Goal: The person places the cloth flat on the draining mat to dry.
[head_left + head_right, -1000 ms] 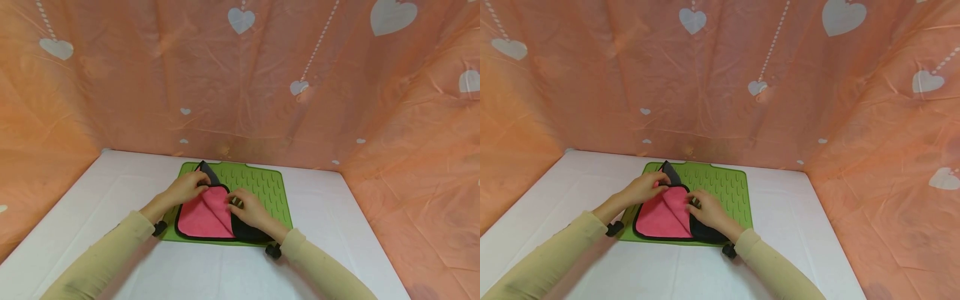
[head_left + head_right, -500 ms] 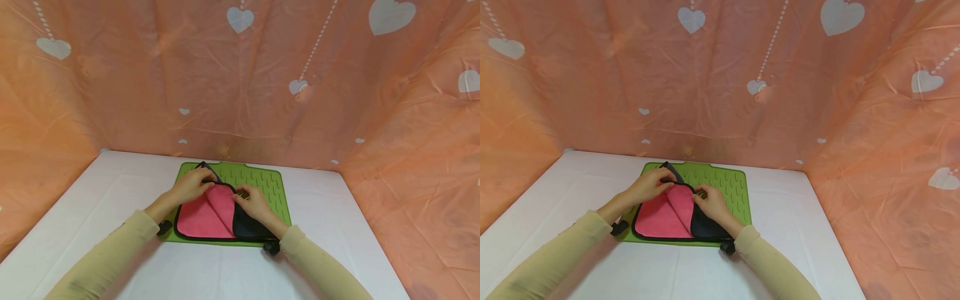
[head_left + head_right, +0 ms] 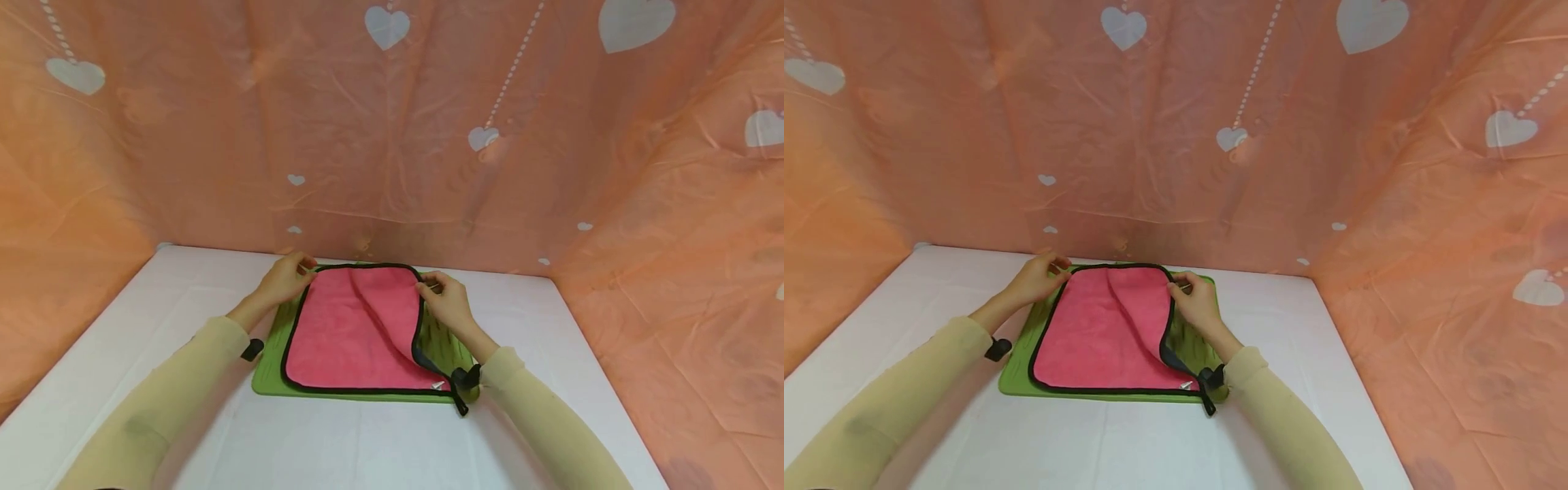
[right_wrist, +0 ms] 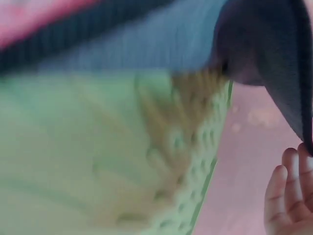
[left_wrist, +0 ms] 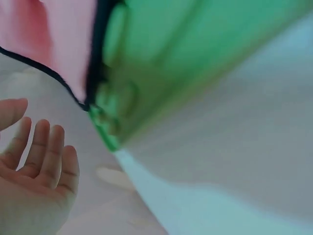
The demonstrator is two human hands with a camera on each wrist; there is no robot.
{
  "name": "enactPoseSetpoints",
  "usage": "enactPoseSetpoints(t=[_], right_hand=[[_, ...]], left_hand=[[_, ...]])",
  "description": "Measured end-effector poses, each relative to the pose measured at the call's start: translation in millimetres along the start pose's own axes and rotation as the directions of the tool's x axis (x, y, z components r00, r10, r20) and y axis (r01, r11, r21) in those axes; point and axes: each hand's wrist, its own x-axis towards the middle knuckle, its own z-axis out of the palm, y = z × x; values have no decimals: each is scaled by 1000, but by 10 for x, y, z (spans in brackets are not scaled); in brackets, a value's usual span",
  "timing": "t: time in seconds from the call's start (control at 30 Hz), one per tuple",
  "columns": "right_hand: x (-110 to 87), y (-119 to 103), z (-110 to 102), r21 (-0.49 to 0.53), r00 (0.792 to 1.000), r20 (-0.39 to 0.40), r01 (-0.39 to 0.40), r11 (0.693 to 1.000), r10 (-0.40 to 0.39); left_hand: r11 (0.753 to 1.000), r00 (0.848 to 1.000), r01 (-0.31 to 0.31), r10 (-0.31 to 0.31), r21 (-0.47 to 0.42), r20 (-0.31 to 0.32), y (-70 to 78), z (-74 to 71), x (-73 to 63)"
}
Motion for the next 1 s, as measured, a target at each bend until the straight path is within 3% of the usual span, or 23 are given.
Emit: enactPoseSetpoints(t=[0.3, 0.53, 0.67, 1.0], right_hand=[[318, 449, -86, -86, 989, -26, -147, 985, 145], [450, 659, -105, -213, 972, 30, -222, 951, 234], [460, 775, -102, -266, 960, 70, -243, 933, 271], [521, 768, -105, -294, 955, 80, -252, 922, 287]], left_hand=[[999, 995, -2, -3, 52, 96, -142, 55, 62], [972, 984, -8, -34, 233, 176, -146, 154, 83], [963, 983, -20, -30, 270, 180, -151, 189, 87], [948, 978, -26, -40, 316, 203, -143, 185, 133]])
